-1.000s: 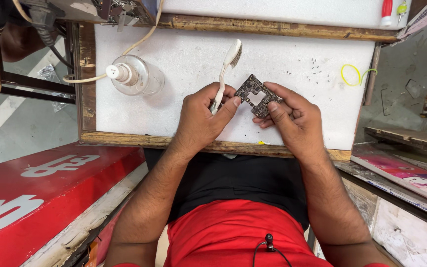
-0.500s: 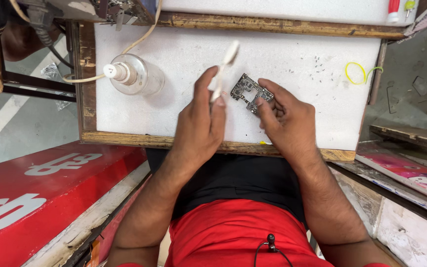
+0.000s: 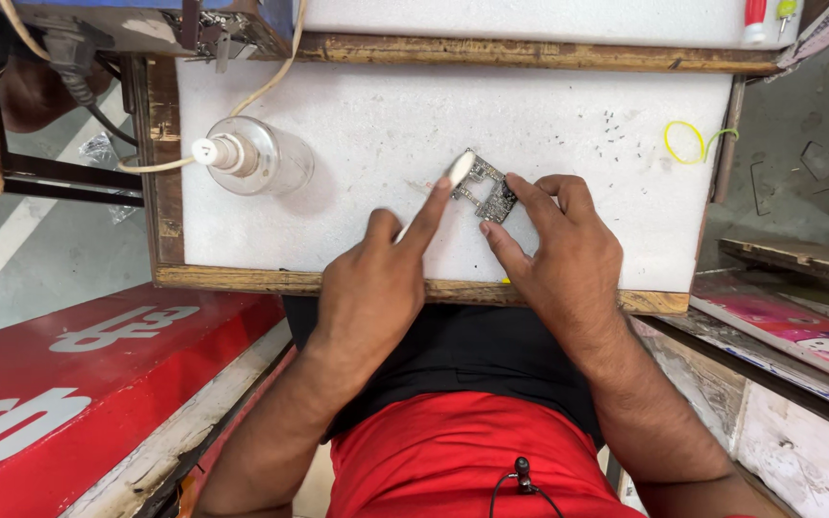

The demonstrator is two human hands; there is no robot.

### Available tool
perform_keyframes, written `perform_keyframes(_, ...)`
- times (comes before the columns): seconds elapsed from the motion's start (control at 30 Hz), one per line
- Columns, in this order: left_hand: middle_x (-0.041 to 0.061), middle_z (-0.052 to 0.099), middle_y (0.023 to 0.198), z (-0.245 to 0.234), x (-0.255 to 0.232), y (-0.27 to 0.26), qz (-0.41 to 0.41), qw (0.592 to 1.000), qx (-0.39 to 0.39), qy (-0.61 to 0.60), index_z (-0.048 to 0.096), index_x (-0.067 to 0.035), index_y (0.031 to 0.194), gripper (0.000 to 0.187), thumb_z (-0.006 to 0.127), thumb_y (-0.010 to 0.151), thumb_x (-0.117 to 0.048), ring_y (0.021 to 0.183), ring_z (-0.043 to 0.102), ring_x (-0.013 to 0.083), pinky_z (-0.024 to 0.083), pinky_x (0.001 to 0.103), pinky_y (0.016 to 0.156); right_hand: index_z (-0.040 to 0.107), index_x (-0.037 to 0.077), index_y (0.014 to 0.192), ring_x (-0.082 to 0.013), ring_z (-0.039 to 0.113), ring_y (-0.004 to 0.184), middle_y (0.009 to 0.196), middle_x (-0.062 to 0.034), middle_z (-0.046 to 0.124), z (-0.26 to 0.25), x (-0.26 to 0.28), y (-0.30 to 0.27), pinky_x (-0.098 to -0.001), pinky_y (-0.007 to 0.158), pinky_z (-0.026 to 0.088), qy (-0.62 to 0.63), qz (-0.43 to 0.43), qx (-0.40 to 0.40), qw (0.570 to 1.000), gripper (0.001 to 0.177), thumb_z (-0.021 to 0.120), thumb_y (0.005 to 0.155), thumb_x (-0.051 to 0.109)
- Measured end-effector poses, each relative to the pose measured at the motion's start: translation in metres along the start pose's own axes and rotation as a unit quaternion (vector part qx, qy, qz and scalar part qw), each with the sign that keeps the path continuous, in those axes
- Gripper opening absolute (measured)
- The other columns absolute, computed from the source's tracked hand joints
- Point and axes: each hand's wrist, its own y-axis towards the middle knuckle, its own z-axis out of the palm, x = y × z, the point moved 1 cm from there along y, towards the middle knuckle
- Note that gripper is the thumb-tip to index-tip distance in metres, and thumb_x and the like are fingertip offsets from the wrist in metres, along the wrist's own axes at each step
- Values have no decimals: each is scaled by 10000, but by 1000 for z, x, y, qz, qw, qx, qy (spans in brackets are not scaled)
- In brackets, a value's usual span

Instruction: The person unpacks small electronic components from a plastic bag, places them on a workbench, and then uses a toothbrush to scrub a circuit board. The person handles the components and the brush with both hands.

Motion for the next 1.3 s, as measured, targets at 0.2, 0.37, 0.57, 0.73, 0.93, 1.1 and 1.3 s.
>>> perform_keyframes(0.2,91,580,804,-14,-9,16,-15,997,20,73,415,-253,1587,690,642,956,-90,483,587,172,523,352,387,731,88,1280,-226,693,849,1121,-86,631,2,-1,-3,-347,672,583,-5,-24,-32,999,499,880,866,324)
perform_keyframes(0.37,69,579,741,-17,-14,8,-15,993,-15,118,429,-266,1569,762,668,855,-149,546,620,216,524,373,431,746,85,1258,-190,676,757,1092,-61,644,4,-3,0,-335,630,568,10,-5,-26,1000,485,877,854,320)
perform_keyframes(0.57,81,597,744,-1,-13,2,-24,994,28,99,392,-235,1596,728,629,918,-113,541,646,221,547,382,418,744,73,1244,-181,672,760,1086,-61,641,6,-1,-1,-320,610,565,-10,-24,-27,999,485,883,859,333)
perform_keyframes(0.73,76,621,751,-9,-19,14,-15,994,17,104,368,-237,1613,743,604,920,-116,563,671,253,565,399,467,750,87,1247,-196,673,760,1084,-52,650,1,1,-3,-339,616,556,14,-11,-37,999,467,870,855,311)
perform_keyframes(0.93,87,616,708,-12,-16,10,-34,993,59,92,371,-270,1576,784,654,852,-163,543,673,245,566,408,447,746,83,1236,-196,673,751,1074,-53,648,2,1,3,-338,615,559,14,-20,-39,999,459,871,861,317)
perform_keyframes(1.1,74,624,761,-7,-13,5,-12,994,13,105,361,-252,1611,818,655,863,-101,574,675,247,566,392,468,749,84,1225,-185,667,731,1062,-52,645,4,-1,-3,-332,590,554,-8,-7,-25,1000,439,869,881,330)
perform_keyframes(1.3,71,617,744,-10,-10,15,-2,994,24,105,355,-259,1611,801,650,882,-104,559,669,236,563,392,456,750,98,1249,-188,673,766,1057,-40,645,2,1,0,-334,619,559,2,-26,-38,999,471,867,849,317)
